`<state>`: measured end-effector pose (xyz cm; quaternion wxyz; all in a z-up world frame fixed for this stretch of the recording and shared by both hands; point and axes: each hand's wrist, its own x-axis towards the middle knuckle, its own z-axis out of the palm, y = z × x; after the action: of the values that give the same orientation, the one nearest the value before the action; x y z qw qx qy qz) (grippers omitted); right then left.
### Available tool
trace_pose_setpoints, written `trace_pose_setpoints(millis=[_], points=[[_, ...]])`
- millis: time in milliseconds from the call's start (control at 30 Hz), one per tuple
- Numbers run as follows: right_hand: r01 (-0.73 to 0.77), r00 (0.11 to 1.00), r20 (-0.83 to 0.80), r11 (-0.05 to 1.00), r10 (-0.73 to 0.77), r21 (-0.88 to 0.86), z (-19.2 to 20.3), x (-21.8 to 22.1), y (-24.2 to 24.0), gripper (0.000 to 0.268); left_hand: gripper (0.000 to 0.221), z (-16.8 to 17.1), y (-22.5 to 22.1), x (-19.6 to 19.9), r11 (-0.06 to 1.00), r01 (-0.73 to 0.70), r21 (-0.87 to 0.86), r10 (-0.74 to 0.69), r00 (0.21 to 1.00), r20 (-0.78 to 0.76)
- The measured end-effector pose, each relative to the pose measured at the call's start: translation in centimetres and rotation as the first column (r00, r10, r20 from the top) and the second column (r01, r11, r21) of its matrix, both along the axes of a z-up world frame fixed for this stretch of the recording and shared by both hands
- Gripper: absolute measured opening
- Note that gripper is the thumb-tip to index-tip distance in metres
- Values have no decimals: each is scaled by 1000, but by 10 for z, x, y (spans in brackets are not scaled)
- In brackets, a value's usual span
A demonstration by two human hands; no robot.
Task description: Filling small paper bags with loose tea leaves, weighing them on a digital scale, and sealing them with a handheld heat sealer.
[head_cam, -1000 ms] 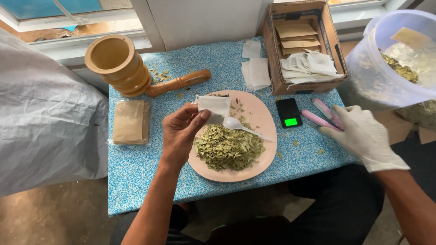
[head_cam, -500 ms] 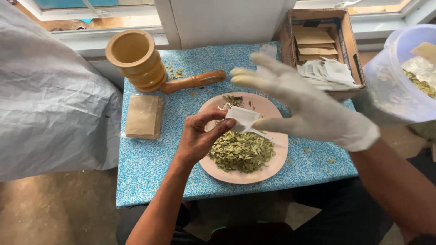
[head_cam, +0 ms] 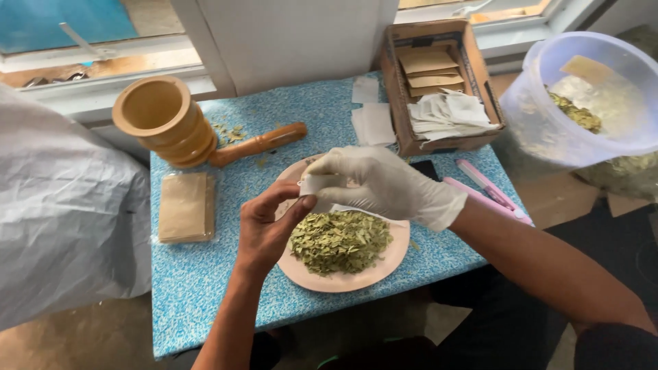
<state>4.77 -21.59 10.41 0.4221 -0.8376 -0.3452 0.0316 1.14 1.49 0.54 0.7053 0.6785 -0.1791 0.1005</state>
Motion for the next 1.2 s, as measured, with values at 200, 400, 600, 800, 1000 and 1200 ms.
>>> trace_pose_setpoints(millis=[200,400,600,800,1000,1200], points=[[101,954,-278,994,-112,-52,1,-3,-15,15,23,1,-9,-4,996,-14,82,21,996,-84],[453,875,-76,865,-477,-215,48,24,-80,22,44,29,-3,-9,994,-52,100,66,986,-150],[584,753,538,762,-378,-282,5,103,-190,20,41,33,8,-6,984,-151,92,160,982,-100],[482,864,445,640,-235,-598,-63,117,-200,27,36,39,10,-9,981,-184,66,191,975,-115],[370,929,273,617,-250,-695,-65,108,-195,54,33,39,14,-8,980,-190,57,195,976,-99],[317,914,405,661,-23,-680,-23,115,-176,82,30,44,18,-8,972,-212,101,227,958,-175]])
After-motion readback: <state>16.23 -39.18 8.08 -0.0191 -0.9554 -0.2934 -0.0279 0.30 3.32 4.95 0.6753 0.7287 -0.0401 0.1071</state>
